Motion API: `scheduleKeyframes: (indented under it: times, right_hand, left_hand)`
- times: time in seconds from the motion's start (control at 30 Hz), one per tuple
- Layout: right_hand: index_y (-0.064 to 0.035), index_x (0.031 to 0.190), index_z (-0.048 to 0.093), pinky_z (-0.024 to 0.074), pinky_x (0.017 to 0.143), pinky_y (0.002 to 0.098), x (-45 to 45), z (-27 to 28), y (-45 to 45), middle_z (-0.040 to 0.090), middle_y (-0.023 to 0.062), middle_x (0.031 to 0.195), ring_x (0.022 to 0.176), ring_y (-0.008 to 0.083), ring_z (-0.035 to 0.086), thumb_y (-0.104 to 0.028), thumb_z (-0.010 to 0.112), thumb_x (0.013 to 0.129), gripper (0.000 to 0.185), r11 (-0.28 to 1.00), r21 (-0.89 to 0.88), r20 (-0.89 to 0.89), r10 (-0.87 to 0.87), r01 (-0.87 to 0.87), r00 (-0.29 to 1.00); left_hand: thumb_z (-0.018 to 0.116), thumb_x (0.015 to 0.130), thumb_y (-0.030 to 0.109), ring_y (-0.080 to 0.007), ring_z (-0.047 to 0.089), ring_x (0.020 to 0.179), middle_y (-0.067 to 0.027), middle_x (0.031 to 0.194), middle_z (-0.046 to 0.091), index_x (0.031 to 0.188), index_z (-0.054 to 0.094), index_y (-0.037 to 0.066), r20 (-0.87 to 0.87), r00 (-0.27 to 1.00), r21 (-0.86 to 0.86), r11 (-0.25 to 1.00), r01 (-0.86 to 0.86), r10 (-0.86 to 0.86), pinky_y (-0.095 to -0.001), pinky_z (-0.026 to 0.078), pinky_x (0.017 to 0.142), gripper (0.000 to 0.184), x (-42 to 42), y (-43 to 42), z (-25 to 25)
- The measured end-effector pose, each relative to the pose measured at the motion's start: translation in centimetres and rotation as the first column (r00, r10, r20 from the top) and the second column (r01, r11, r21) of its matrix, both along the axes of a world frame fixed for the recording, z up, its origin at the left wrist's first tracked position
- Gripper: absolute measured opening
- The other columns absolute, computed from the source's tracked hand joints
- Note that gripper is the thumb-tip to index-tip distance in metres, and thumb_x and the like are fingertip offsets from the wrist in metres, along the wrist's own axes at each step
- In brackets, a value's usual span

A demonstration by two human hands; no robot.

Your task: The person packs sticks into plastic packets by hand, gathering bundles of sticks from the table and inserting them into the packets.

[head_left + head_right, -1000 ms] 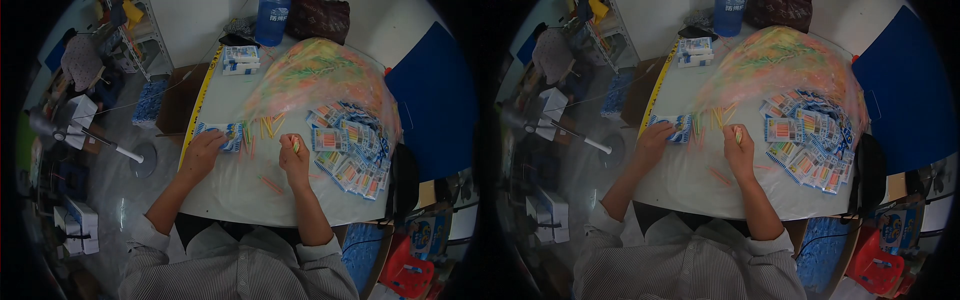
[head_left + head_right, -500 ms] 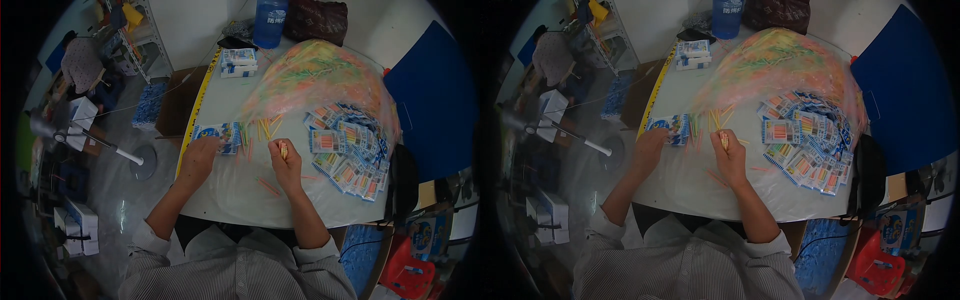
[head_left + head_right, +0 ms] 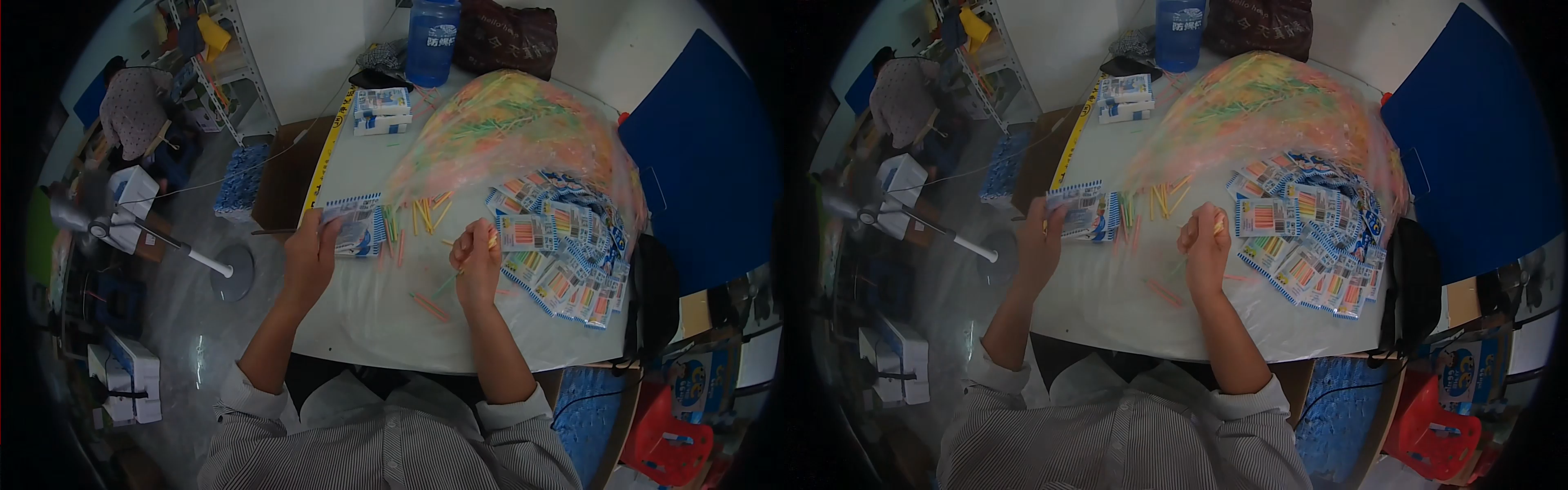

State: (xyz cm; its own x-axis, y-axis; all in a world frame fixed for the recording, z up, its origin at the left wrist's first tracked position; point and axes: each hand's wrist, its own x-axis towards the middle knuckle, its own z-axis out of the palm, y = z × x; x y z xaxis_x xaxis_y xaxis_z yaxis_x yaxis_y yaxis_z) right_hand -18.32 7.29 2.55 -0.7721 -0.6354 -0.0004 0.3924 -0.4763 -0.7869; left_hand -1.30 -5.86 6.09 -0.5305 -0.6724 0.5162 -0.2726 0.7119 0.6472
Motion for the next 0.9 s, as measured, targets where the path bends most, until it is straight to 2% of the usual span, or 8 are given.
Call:
scheduleKeyframes:
  times: [0.1,0.37,0.43,0.5,0.53,0.6,0.7,0.9]
  right_hand:
    - [-0.0105,0.074,0.038,0.0308,0.045,0.0201,-0.6,-0.9,-1.1,0.035,-0.0013,0.063,0.051,0.0061,0.036,-0.021,0.038,0.090,0.019,0.985,-0.020,-0.386,-0.163,0.169,0.908]
    - [-0.0085,0.078,0.040,0.0320,0.048,0.0203,-1.2,-1.1,-0.1,0.036,-0.0015,0.064,0.052,0.0074,0.036,-0.020,0.038,0.091,0.018,0.981,0.195,-0.360,0.092,-0.022,0.928]
    - [-0.0076,0.079,0.042,0.0329,0.047,0.0209,-1.6,0.1,0.9,0.036,-0.0016,0.064,0.052,0.0078,0.037,-0.020,0.039,0.090,0.017,0.958,0.279,-0.377,0.178,-0.072,0.909]
    - [-0.0051,0.081,0.047,0.0384,0.046,0.0260,-1.3,1.0,1.8,0.041,0.0017,0.061,0.052,0.0134,0.047,-0.013,0.046,0.085,0.009,0.911,0.401,-0.871,0.345,0.099,0.349]
    - [-0.0051,0.081,0.047,0.0384,0.046,0.0260,-1.0,1.8,2.4,0.041,0.0017,0.061,0.052,0.0134,0.047,-0.013,0.046,0.085,0.009,0.909,0.406,-0.870,0.352,0.096,0.346]
    - [-0.0028,0.081,0.050,0.0436,0.050,0.0322,-0.3,2.9,3.4,0.049,0.0082,0.070,0.060,0.0234,0.056,-0.007,0.053,0.076,0.007,0.831,0.504,-0.829,0.542,0.238,-0.139]
    - [-0.0026,0.086,0.050,0.0447,0.053,0.0367,-0.1,2.1,3.7,0.052,0.0118,0.084,0.065,0.0305,0.055,-0.005,0.054,0.071,0.015,0.681,0.652,-0.636,0.731,0.333,-0.250]
    - [-0.0050,0.090,0.050,0.0454,0.055,0.0375,-0.7,0.9,3.8,0.051,0.0116,0.085,0.066,0.0303,0.056,-0.008,0.053,0.075,0.015,0.674,0.603,-0.764,0.642,0.426,0.066]
  left_hand:
    - [0.048,0.085,0.013,-0.0118,0.055,0.068,-0.0098,0.081,0.058,0.093,0.049,0.000,-0.199,0.978,0.300,0.946,0.125,-0.066,-0.0219,0.042,0.060,0.015,-0.3,-0.2,0.8]
    - [0.047,0.087,0.015,-0.0039,0.052,0.065,-0.0049,0.076,0.057,0.096,0.048,-0.001,-0.366,0.928,0.487,0.836,0.253,-0.068,-0.0175,0.042,0.057,0.018,0.2,0.7,-0.7]
    - [0.048,0.086,0.015,-0.0031,0.052,0.061,-0.0034,0.071,0.057,0.094,0.049,-0.001,-0.154,0.980,0.546,0.816,0.191,-0.126,-0.0166,0.041,0.054,0.019,1.1,1.1,-0.8]
    - [0.048,0.085,0.016,-0.0029,0.052,0.059,-0.0029,0.069,0.057,0.094,0.050,-0.001,-0.143,0.982,0.573,0.798,0.187,-0.127,-0.0167,0.041,0.052,0.019,1.7,1.4,-0.4]
    - [0.049,0.085,0.016,-0.0028,0.051,0.057,-0.0024,0.067,0.057,0.093,0.050,-0.001,-0.130,0.982,0.589,0.787,0.186,-0.135,-0.0167,0.041,0.050,0.019,1.8,1.4,-0.4]
    - [0.049,0.085,0.016,-0.0026,0.051,0.056,-0.0024,0.067,0.057,0.093,0.050,-0.001,-0.129,0.979,0.594,0.778,0.203,-0.156,-0.0164,0.041,0.049,0.019,2.1,1.3,-0.8]
    - [0.048,0.086,0.017,-0.0034,0.052,0.058,-0.0031,0.070,0.057,0.093,0.050,0.000,-0.120,0.971,0.613,0.754,0.235,-0.205,-0.0170,0.041,0.051,0.019,2.1,1.8,-1.1]
    - [0.046,0.086,0.017,-0.0089,0.053,0.072,-0.0070,0.084,0.057,0.096,0.048,-0.001,-0.140,0.930,0.597,0.721,0.353,-0.340,-0.0221,0.043,0.063,0.020,1.4,3.3,-1.4]
